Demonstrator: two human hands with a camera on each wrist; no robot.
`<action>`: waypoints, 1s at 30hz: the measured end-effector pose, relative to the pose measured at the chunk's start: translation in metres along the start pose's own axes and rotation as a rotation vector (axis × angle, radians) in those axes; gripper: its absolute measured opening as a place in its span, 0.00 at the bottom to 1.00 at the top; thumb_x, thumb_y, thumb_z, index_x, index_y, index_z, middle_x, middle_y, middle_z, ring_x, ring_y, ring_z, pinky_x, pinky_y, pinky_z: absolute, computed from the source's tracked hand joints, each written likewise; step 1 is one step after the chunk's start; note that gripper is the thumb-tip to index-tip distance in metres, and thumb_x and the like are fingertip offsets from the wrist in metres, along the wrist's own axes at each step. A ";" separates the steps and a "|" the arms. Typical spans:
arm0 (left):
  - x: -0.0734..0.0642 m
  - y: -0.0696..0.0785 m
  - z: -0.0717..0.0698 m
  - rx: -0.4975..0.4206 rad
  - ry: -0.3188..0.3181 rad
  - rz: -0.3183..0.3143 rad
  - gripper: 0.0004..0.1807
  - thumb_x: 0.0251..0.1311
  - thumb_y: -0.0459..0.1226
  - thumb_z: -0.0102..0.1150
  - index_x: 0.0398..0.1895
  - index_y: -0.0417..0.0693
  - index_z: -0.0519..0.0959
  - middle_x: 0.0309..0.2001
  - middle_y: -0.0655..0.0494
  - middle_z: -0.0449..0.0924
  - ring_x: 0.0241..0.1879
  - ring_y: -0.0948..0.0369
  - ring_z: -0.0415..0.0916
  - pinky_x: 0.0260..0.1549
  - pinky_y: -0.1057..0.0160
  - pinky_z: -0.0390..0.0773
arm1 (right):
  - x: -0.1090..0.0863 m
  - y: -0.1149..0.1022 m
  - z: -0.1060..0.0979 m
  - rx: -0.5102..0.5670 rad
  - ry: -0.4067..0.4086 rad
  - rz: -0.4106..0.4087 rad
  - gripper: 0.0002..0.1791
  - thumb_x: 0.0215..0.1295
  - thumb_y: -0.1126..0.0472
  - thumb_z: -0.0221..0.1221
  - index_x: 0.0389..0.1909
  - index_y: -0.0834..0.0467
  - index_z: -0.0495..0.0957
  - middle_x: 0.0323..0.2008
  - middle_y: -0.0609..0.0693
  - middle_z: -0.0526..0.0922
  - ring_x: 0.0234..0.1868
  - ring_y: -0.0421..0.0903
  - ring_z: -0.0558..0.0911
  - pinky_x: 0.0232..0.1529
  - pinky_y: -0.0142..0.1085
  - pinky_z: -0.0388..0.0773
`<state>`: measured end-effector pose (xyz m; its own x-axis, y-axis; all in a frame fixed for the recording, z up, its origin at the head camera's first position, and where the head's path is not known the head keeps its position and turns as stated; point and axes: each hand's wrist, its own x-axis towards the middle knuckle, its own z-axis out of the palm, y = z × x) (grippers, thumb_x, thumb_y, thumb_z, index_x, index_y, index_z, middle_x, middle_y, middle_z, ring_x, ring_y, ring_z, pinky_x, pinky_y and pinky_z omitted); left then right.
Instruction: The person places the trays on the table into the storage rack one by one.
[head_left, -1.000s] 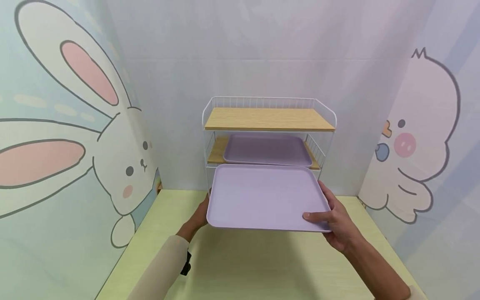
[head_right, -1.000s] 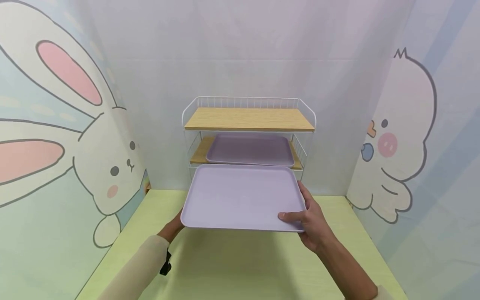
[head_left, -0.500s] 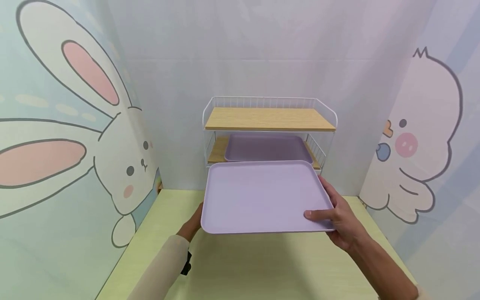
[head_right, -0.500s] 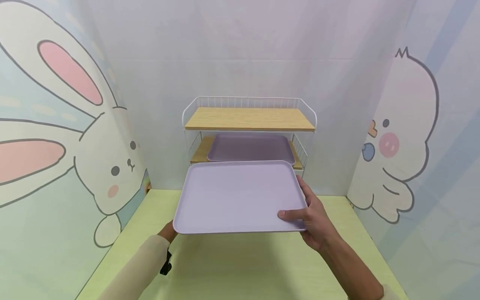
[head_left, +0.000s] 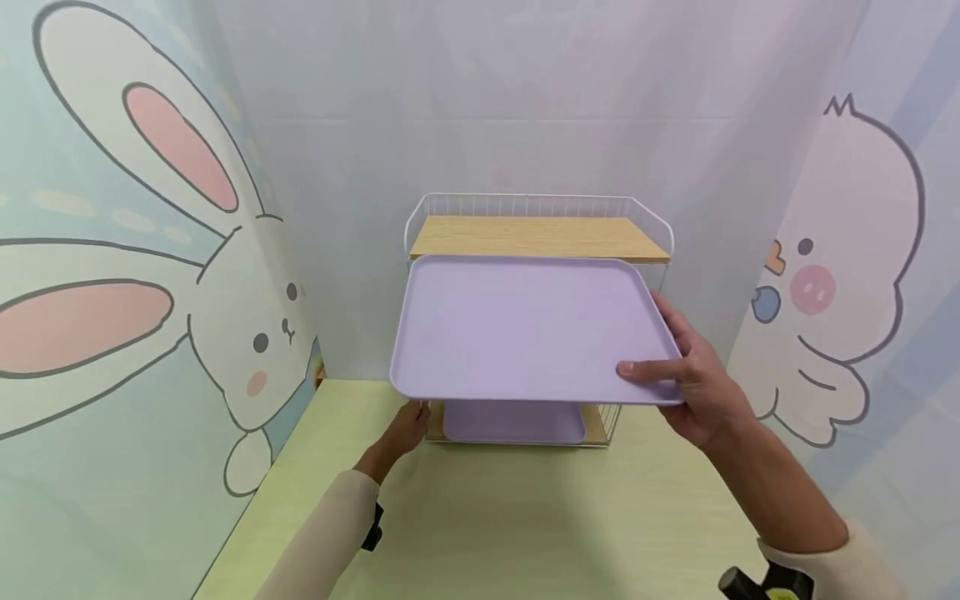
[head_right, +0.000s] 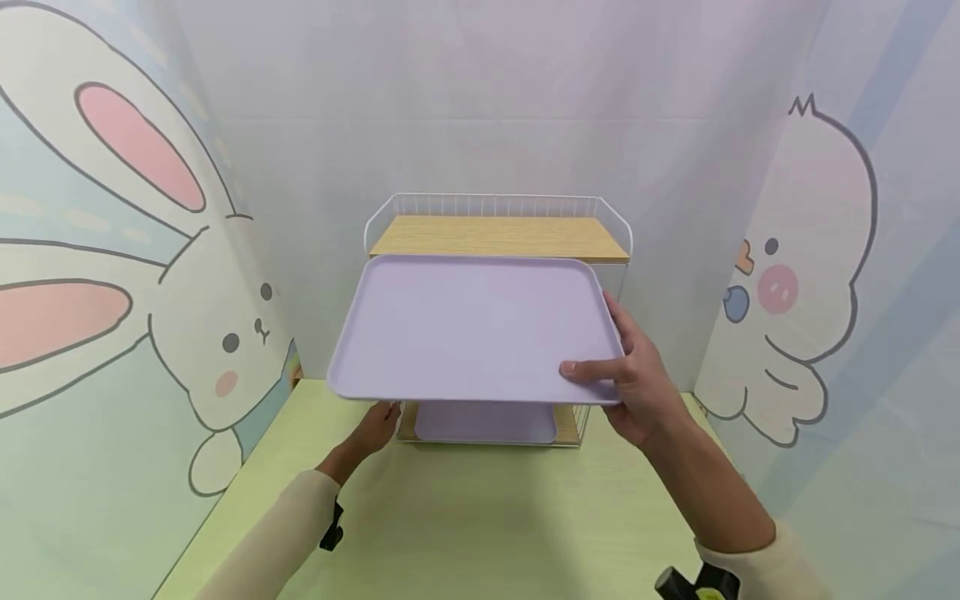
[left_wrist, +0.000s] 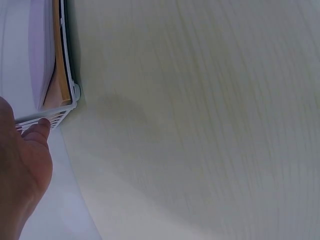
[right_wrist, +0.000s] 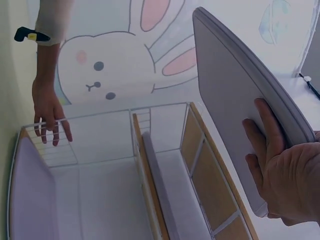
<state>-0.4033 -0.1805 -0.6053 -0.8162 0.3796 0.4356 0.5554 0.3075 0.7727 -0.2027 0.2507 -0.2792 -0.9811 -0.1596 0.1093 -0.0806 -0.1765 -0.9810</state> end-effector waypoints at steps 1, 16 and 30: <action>0.000 0.004 0.001 -0.003 -0.004 -0.057 0.28 0.93 0.45 0.32 0.84 0.39 0.60 0.44 0.33 0.83 0.32 0.51 0.78 0.29 0.63 0.74 | 0.004 -0.005 -0.001 0.011 0.004 -0.002 0.64 0.69 0.79 0.65 0.94 0.32 0.48 0.70 0.48 0.72 0.57 0.45 0.92 0.51 0.44 0.94; 0.003 0.044 -0.001 0.019 -0.020 -0.221 0.38 0.88 0.23 0.37 0.92 0.33 0.37 0.85 0.17 0.55 0.75 0.22 0.71 0.52 0.45 0.87 | 0.080 -0.039 -0.019 0.091 0.092 0.069 0.63 0.70 0.82 0.62 0.94 0.36 0.45 0.80 0.47 0.61 0.54 0.41 0.86 0.50 0.32 0.93; 0.010 -0.069 0.005 0.007 -0.043 -0.075 0.39 0.94 0.47 0.37 0.96 0.67 0.33 0.87 0.25 0.58 0.64 0.42 0.85 0.41 0.62 0.85 | 0.110 -0.055 -0.020 0.257 0.116 0.107 0.43 0.81 0.60 0.65 0.88 0.54 0.53 0.62 0.50 0.81 0.47 0.45 0.94 0.46 0.42 0.95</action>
<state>-0.4489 -0.1938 -0.6560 -0.8481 0.3920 0.3564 0.4941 0.3422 0.7993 -0.3095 0.2620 -0.2160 -0.9964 -0.0811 -0.0262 0.0570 -0.4066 -0.9118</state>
